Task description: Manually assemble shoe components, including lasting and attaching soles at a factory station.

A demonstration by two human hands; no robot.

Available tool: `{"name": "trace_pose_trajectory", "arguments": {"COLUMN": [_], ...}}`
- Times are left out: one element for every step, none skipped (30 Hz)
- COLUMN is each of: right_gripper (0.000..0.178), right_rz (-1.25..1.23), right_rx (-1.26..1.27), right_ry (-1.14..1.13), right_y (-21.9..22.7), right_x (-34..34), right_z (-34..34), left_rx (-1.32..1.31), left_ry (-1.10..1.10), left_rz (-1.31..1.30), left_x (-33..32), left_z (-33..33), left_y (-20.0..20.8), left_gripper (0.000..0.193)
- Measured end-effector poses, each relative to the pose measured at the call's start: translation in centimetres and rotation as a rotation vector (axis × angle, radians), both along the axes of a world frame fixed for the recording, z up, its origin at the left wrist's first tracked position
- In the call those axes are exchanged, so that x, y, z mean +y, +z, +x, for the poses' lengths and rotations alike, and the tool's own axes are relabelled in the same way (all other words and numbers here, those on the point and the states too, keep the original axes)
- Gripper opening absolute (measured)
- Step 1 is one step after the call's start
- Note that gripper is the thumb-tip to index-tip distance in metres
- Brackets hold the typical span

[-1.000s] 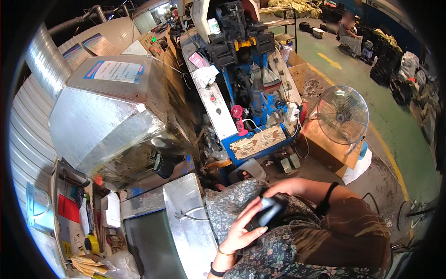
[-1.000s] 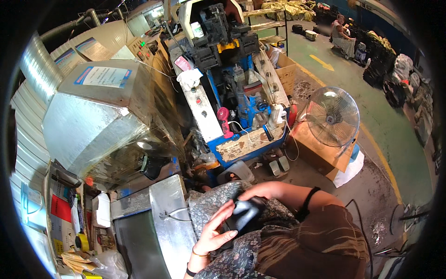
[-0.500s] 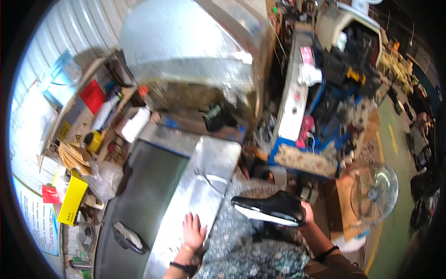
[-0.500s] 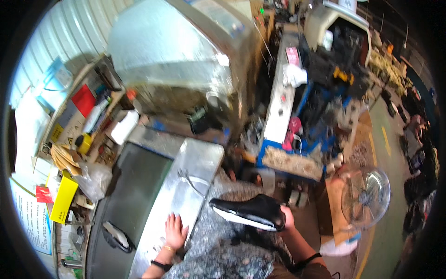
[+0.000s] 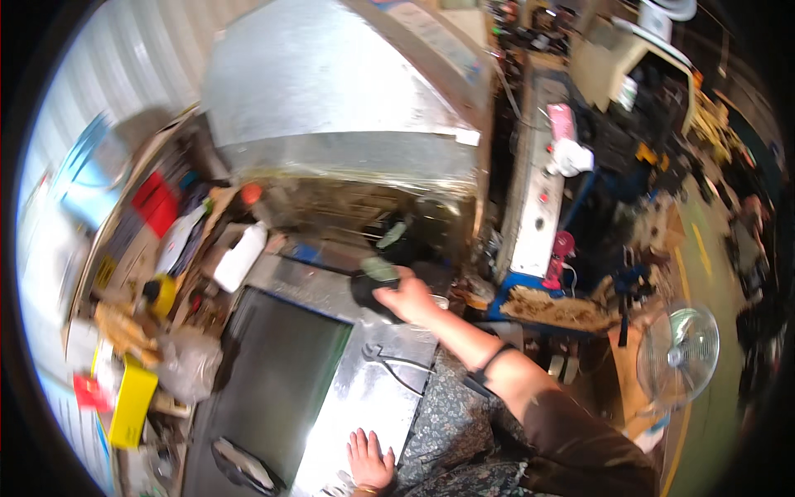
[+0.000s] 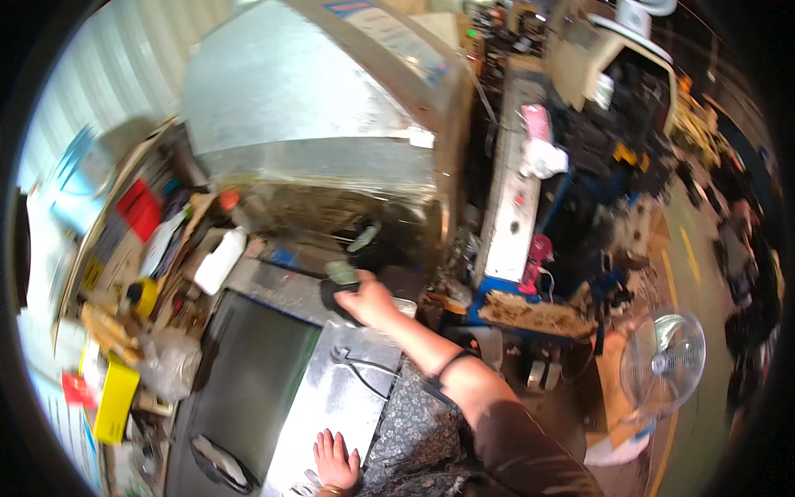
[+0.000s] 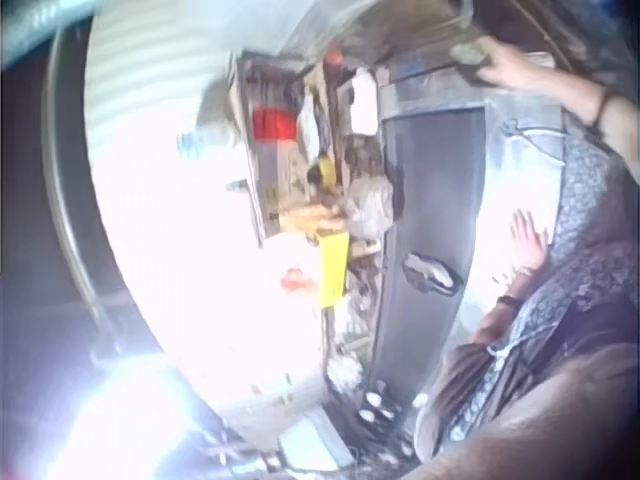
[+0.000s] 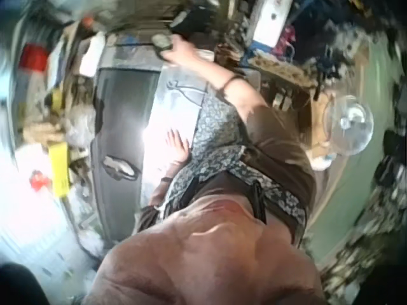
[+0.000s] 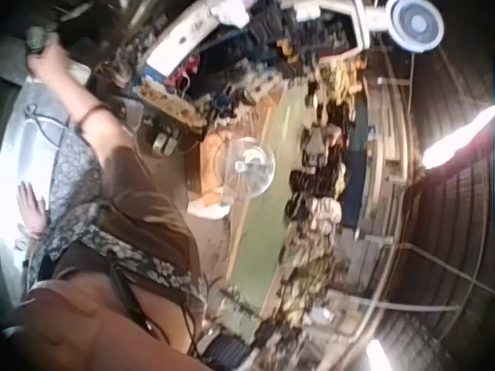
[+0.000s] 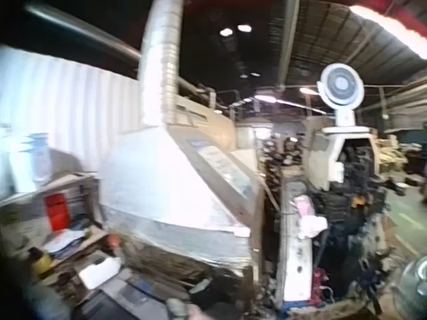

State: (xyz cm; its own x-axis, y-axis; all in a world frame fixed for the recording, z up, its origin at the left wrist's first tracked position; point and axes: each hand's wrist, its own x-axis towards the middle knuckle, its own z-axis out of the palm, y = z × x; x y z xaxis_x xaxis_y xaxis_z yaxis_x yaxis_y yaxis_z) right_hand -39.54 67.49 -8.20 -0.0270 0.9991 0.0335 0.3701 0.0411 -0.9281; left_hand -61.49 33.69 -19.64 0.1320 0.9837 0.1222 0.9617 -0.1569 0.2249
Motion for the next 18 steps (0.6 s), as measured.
{"name": "trace_pose_trajectory", "arguments": {"right_gripper": [0.065,0.064,0.069,0.074,0.080,0.084,0.089,0.089,0.089,0.080,0.072,0.065,0.058,0.038,0.034,0.032,0.028,0.027], "right_rz": [-0.004,0.194,0.128,-0.084,-0.283,-0.277,-0.272,-0.195,-0.116,-0.060,-0.001,-0.067,-0.124,0.051,0.094,0.024,0.043,-0.084], "right_rx": [-0.110,-0.153,-0.195,-0.112,-0.020,-0.029,-0.040,-0.169,-0.305,-0.290,-0.268,-0.090,0.089,0.169,0.200,0.315,0.257,0.280], "right_ry": [0.042,-0.016,-0.091,-0.178,-0.259,-0.302,-0.334,-0.364,-0.388,-0.201,0.004,0.200,0.383,0.354,0.358,0.402,0.380,0.252], "right_y": [1.4,-2.2,-3.7,-3.9,-3.6,-5.0,-6.8,-6.8,-6.3,-6.3,-6.1,-5.4,-4.8,-5.7,-7.6,-8.8,-7.9,-7.3], "right_x": [0.6,3.3,4.9,6.1,7.5,9.3,10.2,10.1,9.5,8.0,5.9,3.2,0.0,-3.4,-6.8,-10.4,-14.1,-17.8], "right_z": [-2.2,-4.0,-7.1,-9.7,-11.9,-12.8,-13.6,-14.5,-14.6,-14.4,-14.7,-14.1,-12.4,-10.2,-7.6,-4.1,-0.4,3.0], "left_rx": [0.057,-0.084,-0.078,-0.046,-0.016,-0.020,-0.020,-0.001,0.014,0.008,0.005,0.022,0.038,0.072,0.066,0.100,0.135,0.096], "left_ry": [-0.042,-0.033,-0.085,-0.080,-0.069,-0.077,-0.120,-0.130,-0.139,-0.112,-0.112,-0.044,0.014,0.025,-0.015,0.011,0.050,0.050], "left_rz": [0.100,-0.046,-0.080,-0.015,0.059,0.097,0.082,0.091,0.104,0.043,0.034,-0.012,-0.051,-0.074,-0.062,-0.094,-0.129,-0.028], "left_x": [-0.2,0.5,0.5,0.2,0.0,0.4,1.2,1.5,1.7,1.7,1.3,0.9,0.7,0.7,1.1,1.3,1.2,1.1], "left_z": [-0.1,0.0,-0.1,-0.4,-0.8,-0.5,-0.3,-0.4,-0.1,0.0,-0.2,-0.4,-0.4,-0.2,0.1,0.3,0.2,0.3], "left_y": [0.0,-0.3,-0.8,-1.6,-2.1,-2.5,-2.6,-2.6,-2.5,-2.1,-1.7,-1.4,-1.2,-1.5,-1.3,-1.0,-0.9,-1.5], "left_gripper": [0.058,0.061,0.061,0.062,0.063,0.063,0.063,0.063,0.063,0.064,0.064,0.064,0.065,0.065,0.065,0.066,0.066,0.065]}}
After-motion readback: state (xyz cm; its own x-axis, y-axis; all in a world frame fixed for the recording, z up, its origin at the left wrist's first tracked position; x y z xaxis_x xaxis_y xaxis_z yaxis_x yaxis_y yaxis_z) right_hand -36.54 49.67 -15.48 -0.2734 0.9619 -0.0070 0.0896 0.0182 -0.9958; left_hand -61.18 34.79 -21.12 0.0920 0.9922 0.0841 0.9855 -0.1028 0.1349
